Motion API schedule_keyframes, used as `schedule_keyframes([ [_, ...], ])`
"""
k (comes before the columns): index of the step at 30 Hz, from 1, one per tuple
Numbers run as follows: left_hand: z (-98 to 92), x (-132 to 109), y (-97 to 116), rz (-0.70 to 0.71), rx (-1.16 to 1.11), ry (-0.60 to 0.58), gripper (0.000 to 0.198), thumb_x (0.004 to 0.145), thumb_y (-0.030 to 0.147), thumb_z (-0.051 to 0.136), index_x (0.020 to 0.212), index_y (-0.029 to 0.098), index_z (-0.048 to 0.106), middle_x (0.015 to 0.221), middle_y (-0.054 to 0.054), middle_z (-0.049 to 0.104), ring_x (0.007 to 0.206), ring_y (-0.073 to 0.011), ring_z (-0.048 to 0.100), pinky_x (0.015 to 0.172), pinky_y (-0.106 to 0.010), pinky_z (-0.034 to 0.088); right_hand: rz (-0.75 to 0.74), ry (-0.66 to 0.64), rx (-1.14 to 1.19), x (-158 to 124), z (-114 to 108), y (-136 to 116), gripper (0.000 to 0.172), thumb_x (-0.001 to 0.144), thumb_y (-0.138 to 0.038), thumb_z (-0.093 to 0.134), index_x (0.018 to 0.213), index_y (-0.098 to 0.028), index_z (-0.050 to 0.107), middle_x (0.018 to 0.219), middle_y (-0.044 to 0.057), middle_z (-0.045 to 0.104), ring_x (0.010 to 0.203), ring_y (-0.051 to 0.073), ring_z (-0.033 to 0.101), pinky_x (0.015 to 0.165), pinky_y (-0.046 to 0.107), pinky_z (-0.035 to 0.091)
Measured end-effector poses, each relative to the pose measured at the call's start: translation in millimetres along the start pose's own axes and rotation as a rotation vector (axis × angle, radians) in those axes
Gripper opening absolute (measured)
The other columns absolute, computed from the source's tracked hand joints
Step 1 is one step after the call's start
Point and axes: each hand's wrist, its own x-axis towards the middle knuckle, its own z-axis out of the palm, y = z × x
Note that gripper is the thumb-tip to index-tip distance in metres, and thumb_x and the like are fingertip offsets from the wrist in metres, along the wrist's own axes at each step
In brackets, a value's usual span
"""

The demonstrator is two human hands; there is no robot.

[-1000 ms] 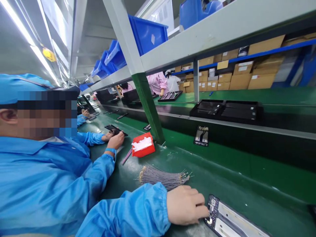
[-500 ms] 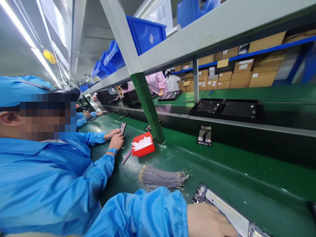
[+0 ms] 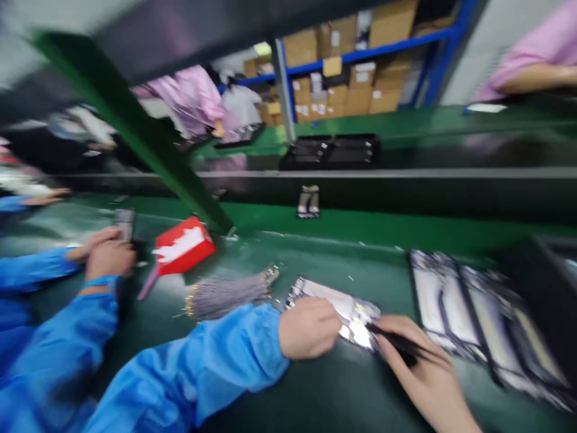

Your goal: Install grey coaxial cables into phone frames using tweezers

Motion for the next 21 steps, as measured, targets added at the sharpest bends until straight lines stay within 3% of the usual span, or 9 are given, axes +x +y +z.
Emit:
schedule_keyframes([
  [7,-7.1,-2,-6,0.047,-0.125,0.024,0.017,0.084,0.017,0.041,0.077,0.016,0.056,0.073,-0.003,0.053,0.07,-0.0159,0.046,0.063,-0.028,0.039,0.228,-0.029,0.165,-9,-3,-9,0.01,0.078,-0.019,0.058,0.087,-0.02,0.056,0.086,0.004,0.06,0.082,0.018,0.06,0.071,0.033,0.051],
  [12,-8.2,-3,-4,0.067,-0.143,0.032,0.017,0.084,0.017,0.042,0.077,0.015,0.057,0.071,-0.003,0.052,0.068,-0.0156,0.045,0.061,-0.028,0.039,0.227,-0.101,0.21,-8,-6,-14,0.009,0.077,-0.016,0.058,0.086,-0.02,0.057,0.084,0.004,0.059,0.081,0.018,0.059,0.071,0.034,0.049],
  [21,-6.9,0,-3,0.057,-0.221,0.111,0.014,0.084,0.015,0.044,0.081,0.014,0.058,0.071,-0.004,0.055,0.068,-0.0147,0.047,0.061,-0.027,0.042,0.284,-0.072,0.233,-17,-12,-18,0.01,0.077,-0.015,0.058,0.085,-0.021,0.057,0.083,0.004,0.061,0.08,0.018,0.059,0.071,0.034,0.05],
])
